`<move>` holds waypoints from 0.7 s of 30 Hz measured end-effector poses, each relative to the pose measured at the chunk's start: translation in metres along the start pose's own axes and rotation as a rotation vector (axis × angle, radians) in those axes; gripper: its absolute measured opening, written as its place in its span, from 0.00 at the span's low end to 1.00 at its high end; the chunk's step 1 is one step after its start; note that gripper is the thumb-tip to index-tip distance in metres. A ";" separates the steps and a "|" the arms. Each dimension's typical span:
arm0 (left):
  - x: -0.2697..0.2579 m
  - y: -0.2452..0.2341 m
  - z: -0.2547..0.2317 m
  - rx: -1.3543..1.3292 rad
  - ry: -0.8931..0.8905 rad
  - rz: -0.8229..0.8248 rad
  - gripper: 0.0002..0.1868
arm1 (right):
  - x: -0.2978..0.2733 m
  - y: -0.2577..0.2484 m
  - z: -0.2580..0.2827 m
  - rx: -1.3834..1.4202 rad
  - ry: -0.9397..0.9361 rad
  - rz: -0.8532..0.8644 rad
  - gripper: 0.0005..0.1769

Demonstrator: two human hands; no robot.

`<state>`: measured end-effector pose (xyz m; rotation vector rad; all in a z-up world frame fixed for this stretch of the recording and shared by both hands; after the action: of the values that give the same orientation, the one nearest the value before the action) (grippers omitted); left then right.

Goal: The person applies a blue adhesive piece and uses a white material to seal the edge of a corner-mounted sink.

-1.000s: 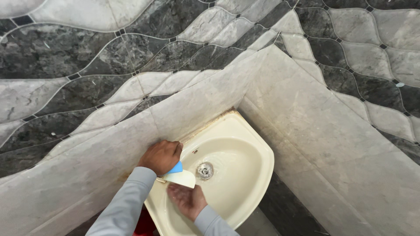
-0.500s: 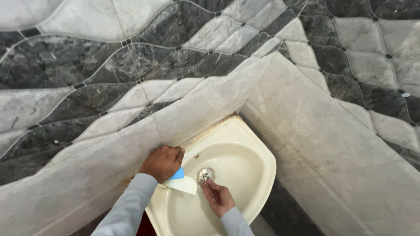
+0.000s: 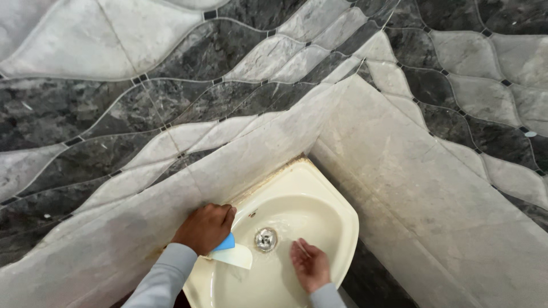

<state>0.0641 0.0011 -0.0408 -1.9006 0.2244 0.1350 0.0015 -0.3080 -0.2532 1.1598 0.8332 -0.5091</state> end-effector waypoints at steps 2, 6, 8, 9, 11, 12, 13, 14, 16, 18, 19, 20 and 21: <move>0.001 0.004 0.003 -0.023 -0.009 0.007 0.23 | 0.006 0.007 -0.041 -0.176 0.055 0.161 0.18; 0.000 0.005 0.004 -0.003 0.005 -0.039 0.22 | -0.003 0.020 -0.135 -0.214 0.393 0.019 0.22; 0.000 0.004 0.005 0.001 -0.007 -0.049 0.22 | -0.005 0.034 -0.168 0.008 0.561 0.122 0.19; -0.002 0.004 0.005 0.001 -0.017 -0.052 0.22 | -0.005 0.038 -0.177 0.118 0.646 0.169 0.17; -0.003 0.003 0.006 -0.005 -0.032 -0.051 0.22 | 0.005 0.031 -0.181 0.082 0.588 0.018 0.22; -0.002 0.002 0.005 -0.008 -0.040 -0.051 0.21 | 0.010 0.030 -0.182 0.064 0.560 -0.056 0.24; -0.002 0.000 0.005 0.011 -0.038 -0.057 0.21 | 0.019 0.042 -0.172 -0.070 0.536 0.048 0.24; -0.001 -0.001 0.003 0.030 -0.037 -0.063 0.22 | 0.030 0.058 -0.152 -0.203 0.513 0.154 0.24; -0.007 -0.001 0.002 0.037 -0.044 -0.052 0.22 | 0.045 0.078 -0.092 -0.095 0.384 0.099 0.18; -0.007 -0.006 0.001 0.013 -0.043 -0.048 0.21 | 0.050 0.097 -0.020 -0.083 0.131 0.030 0.19; -0.007 -0.008 0.000 0.007 -0.041 -0.055 0.21 | 0.051 0.100 0.000 -0.075 -0.001 -0.003 0.19; -0.008 -0.009 -0.001 0.001 -0.039 -0.062 0.21 | 0.050 0.096 0.001 -0.127 -0.004 -0.031 0.19; -0.008 -0.009 -0.002 -0.006 -0.035 -0.066 0.21 | 0.046 0.085 0.002 -0.178 -0.009 -0.062 0.18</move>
<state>0.0585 0.0033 -0.0300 -1.9078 0.1375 0.1250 0.0919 -0.2785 -0.2393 0.9704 0.8906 -0.4808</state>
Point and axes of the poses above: each hand's wrist, its own x-axis towards the middle knuckle, its own y-axis out of the palm, z = x × y, the point moved 5 cm from there along x, towards the middle knuckle, and after that the axes turned 10 degrees about x, right-handed, at the moved point
